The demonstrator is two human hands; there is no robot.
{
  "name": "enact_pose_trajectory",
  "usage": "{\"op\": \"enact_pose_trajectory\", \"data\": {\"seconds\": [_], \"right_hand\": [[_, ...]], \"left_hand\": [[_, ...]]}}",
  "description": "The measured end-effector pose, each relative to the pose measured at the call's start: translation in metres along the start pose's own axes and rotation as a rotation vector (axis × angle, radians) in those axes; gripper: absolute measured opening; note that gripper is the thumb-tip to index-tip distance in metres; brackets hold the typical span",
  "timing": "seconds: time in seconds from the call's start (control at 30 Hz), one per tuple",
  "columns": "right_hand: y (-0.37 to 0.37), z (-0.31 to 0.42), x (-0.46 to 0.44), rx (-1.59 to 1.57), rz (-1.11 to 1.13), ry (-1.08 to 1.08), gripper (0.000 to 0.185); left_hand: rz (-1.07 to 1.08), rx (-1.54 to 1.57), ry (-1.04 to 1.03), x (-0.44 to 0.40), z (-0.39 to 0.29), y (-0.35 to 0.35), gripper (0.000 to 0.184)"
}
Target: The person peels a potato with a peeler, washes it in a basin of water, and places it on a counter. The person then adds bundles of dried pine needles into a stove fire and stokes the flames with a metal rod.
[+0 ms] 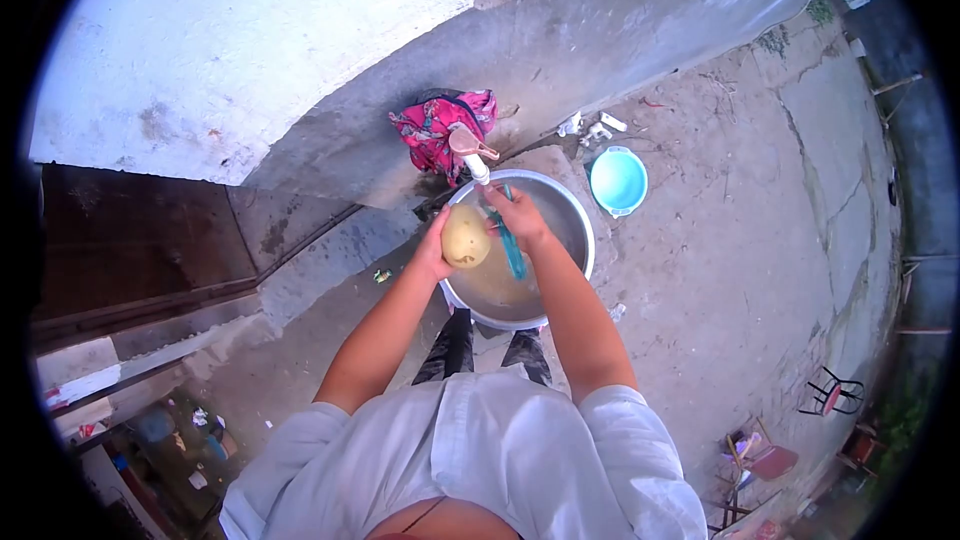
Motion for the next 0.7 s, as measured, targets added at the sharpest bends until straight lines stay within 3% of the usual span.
{"op": "enact_pose_trajectory", "data": {"seconds": [0.37, 0.43, 0.53, 0.7], "right_hand": [[-0.006, 0.006, 0.005, 0.003, -0.13, -0.028, 0.02], [-0.009, 0.004, 0.004, -0.192, -0.116, 0.111, 0.046], [-0.009, 0.006, 0.004, -0.186, -0.085, 0.113, 0.055], [-0.009, 0.016, 0.008, 0.002, -0.077, 0.124, 0.043]], "left_hand": [[0.098, 0.005, -0.015, -0.008, -0.004, 0.01, 0.052], [0.052, 0.001, -0.008, -0.007, -0.005, 0.009, 0.054], [0.032, 0.008, -0.026, -0.009, -0.004, 0.01, 0.054], [0.083, 0.007, -0.022, -0.012, -0.004, 0.01, 0.055]]}}
Point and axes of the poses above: each hand's wrist, its own x-axis away from the middle knuckle, its own y-axis out of the back of the hand, z = x × y, the point moved 2 cm from there along -x, towards the middle knuckle, and after that the axes turned 9 degrees about y, right-handed, at the moved point
